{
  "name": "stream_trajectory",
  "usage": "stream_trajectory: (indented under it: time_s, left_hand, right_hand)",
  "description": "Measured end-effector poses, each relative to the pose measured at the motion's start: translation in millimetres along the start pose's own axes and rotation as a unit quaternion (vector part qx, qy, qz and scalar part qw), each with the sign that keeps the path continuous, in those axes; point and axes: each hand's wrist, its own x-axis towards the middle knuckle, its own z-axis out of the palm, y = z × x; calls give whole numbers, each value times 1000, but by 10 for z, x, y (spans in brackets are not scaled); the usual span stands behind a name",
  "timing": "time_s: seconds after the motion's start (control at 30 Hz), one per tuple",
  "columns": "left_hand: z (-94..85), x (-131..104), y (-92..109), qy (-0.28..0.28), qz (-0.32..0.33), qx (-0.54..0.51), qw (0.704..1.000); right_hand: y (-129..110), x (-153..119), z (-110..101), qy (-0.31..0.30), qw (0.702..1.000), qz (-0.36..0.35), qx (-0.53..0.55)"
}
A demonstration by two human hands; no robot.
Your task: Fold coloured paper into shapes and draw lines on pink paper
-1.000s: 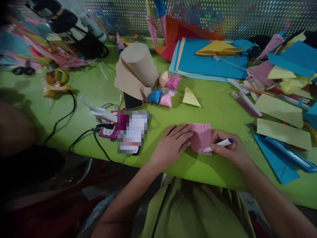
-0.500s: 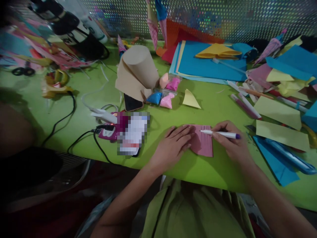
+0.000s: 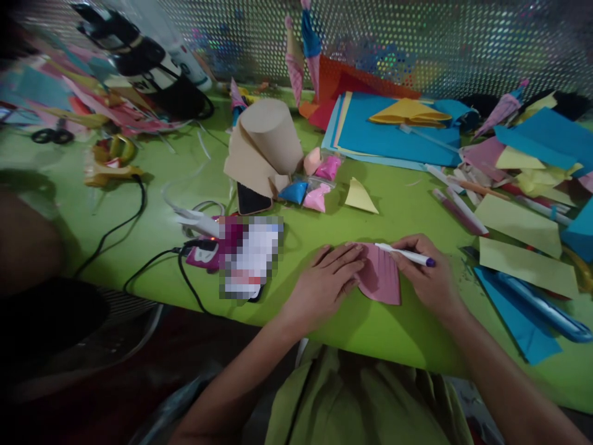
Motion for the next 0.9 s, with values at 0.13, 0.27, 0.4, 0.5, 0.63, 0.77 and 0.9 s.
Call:
stream_trajectory:
  time_s: [0.13, 0.27, 0.4, 0.5, 0.63, 0.77, 0.9]
  left_hand:
    - [-4, -1, 3, 2, 0, 2, 1000]
    - [5, 1, 1, 4, 0, 3, 1000]
    - [4, 2, 1, 3, -1, 0, 1000]
    - [-1, 3, 3, 4, -1, -3, 1000]
    - [4, 6, 2, 8, -2, -6, 1000]
    - [1, 4, 0, 5, -3, -7, 1000]
    - [-9, 2, 2, 6, -4, -7, 1000]
  right_hand:
    - [9, -9, -12, -9, 1000, -6, -3]
    - [37, -36, -31, -13, 1000, -16, -20]
    - [87, -75, -59, -44, 999, -14, -9]
    - [109, -109, -85, -75, 997, -1, -1]
    - [100, -159, -114, -110, 993, 18, 23]
    - [78, -196, -127, -142, 989, 27, 44]
    - [49, -207, -125, -154, 987, 15, 47]
